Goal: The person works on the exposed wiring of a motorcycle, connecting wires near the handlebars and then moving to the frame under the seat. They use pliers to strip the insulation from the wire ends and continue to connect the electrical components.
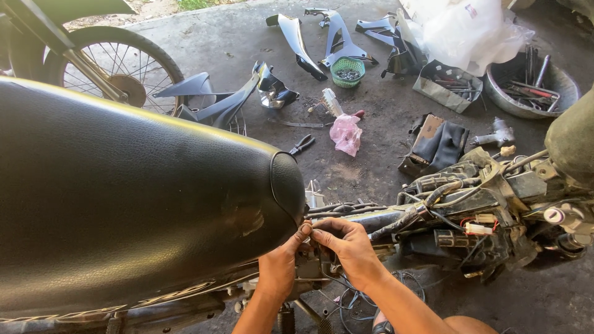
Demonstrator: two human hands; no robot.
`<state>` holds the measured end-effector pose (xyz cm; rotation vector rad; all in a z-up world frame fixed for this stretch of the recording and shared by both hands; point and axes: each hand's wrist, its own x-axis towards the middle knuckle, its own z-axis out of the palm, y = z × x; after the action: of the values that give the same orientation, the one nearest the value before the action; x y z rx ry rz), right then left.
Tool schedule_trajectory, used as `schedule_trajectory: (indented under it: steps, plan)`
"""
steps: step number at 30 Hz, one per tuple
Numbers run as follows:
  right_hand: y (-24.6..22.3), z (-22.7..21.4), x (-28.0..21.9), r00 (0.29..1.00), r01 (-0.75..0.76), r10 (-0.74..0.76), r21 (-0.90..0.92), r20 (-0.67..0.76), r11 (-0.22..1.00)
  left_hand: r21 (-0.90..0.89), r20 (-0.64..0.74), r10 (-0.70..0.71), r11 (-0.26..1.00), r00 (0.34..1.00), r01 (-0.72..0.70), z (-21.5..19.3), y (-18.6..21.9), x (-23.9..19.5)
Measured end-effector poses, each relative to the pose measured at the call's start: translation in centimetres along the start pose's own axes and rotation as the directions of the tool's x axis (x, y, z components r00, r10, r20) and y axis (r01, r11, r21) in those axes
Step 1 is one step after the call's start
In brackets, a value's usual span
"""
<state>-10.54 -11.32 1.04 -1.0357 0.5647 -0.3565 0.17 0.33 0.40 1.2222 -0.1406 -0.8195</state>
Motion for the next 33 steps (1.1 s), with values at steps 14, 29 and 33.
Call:
schedule_trajectory:
  steps: [14,29,33]
  plan:
    - [0.6,0.3,-0.1,0.999,0.007,-0.004,0.076,-0.045,0.997,0.197,0.090,0.289,0.933,0.953,-0.302,0.2,-1.9,0.4]
    - [1.6,-2.4,0.9,0.998,0.021,-0.004,0.242,-0.069,0.970,0.117,0.086,0.101,0.987,0.991,-0.111,0.2,-0.9,-0.3]
    - [-0.5,-1.5,0.4,0.997,0.024,-0.004,0.255,-0.079,0.967,0.290,0.175,0.379,0.862,0.909,-0.415,1.3,1.2,-1.5]
